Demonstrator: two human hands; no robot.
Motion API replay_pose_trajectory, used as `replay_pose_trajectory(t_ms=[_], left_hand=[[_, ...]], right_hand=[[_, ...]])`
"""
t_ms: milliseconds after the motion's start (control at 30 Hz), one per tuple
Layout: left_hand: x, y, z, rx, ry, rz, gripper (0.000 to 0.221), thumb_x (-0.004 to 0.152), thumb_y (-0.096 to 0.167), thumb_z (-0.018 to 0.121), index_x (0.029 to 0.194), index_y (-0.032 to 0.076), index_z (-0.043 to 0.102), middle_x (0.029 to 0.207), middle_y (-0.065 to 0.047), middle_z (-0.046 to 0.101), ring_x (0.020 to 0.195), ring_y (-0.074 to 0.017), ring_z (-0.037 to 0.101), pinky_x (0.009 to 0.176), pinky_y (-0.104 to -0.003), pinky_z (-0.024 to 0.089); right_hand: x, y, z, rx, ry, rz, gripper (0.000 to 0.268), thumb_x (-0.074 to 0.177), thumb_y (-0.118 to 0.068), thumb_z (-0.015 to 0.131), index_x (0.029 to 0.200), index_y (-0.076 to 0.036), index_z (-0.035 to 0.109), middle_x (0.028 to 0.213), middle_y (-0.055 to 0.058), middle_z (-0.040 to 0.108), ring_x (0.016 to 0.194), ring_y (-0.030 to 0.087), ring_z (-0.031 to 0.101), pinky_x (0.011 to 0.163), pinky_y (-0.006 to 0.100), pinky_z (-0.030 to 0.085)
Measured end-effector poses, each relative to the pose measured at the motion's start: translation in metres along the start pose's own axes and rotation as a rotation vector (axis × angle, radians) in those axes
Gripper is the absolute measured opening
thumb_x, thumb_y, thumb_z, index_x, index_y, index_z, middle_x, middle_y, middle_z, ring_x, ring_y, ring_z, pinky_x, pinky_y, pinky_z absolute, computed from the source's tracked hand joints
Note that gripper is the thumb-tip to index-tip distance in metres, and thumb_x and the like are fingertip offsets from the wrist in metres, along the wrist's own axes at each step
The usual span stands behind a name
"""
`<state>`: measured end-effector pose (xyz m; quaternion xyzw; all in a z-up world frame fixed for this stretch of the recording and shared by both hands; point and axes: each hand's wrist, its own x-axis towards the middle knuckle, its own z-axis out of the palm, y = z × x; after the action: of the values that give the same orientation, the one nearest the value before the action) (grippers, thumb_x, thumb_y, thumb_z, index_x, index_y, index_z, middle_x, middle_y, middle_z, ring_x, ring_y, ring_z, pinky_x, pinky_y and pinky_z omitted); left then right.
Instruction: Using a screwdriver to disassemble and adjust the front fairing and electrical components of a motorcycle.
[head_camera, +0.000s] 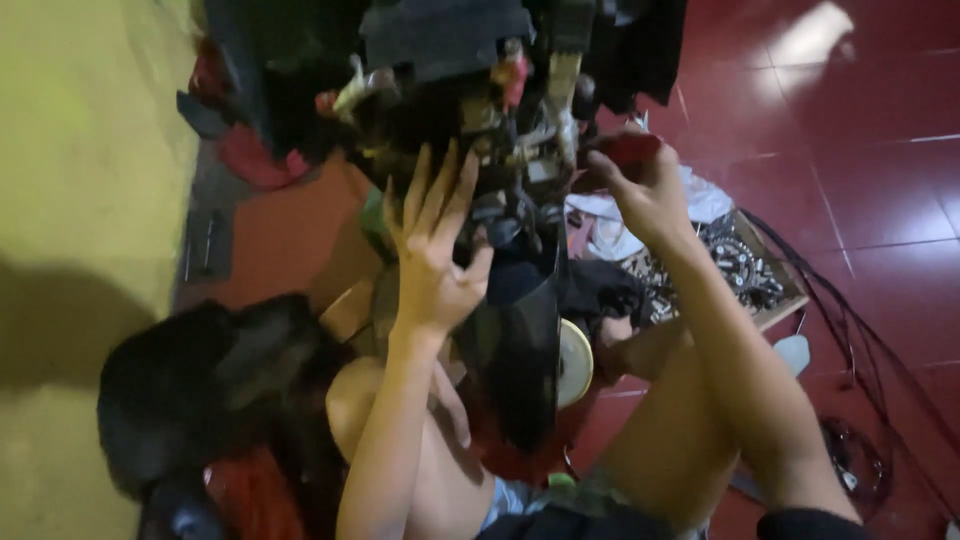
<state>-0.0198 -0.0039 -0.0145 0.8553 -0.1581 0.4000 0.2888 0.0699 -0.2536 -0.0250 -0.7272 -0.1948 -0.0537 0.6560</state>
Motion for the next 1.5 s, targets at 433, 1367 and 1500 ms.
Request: replay_pose_trajectory(t_ms=[433,1367,1500], left_hand=[[-0.008,0.022,0.009,0.287,-0.242,0.009,0.089,0.082,0.027,0.075,0.157,-0.004,0.038,0.162,-0.030,0.034,0.152,-0.0507,0.027,0.123,-0.063,0.024],[-0.009,0.048,0.000,0.078,-0.407,-0.142,0.059,0.096,0.032,0.066,0.147,0.002,0.059,0.165,-0.029,0.006,0.152,-0.0608,0.006,0.125,-0.072,0.015],[-0.009,0.052,-0.017,0.051,-0.446,-0.112,0.051,0.095,0.033,0.069,0.128,-0.005,0.068,0.164,-0.029,0.018,0.151,-0.0597,0.012,0.125,-0.070,0.017]], right_hand=[[-0.011,-0.028,0.013,-0.176,0.024,-0.201,0.015,0.096,0.000,0.072,0.110,0.002,0.069,0.090,0.022,0.070,0.080,0.035,0.074,0.071,0.042,0.057],[-0.009,-0.037,0.012,-0.275,-0.096,-0.159,0.018,0.087,0.012,0.059,0.103,0.005,0.057,0.096,0.014,0.067,0.077,0.021,0.063,0.073,0.030,0.053],[-0.008,-0.041,0.018,-0.437,-0.139,-0.249,0.021,0.077,0.006,0.064,0.097,0.003,0.059,0.087,0.012,0.063,0.068,0.022,0.050,0.065,0.031,0.041]])
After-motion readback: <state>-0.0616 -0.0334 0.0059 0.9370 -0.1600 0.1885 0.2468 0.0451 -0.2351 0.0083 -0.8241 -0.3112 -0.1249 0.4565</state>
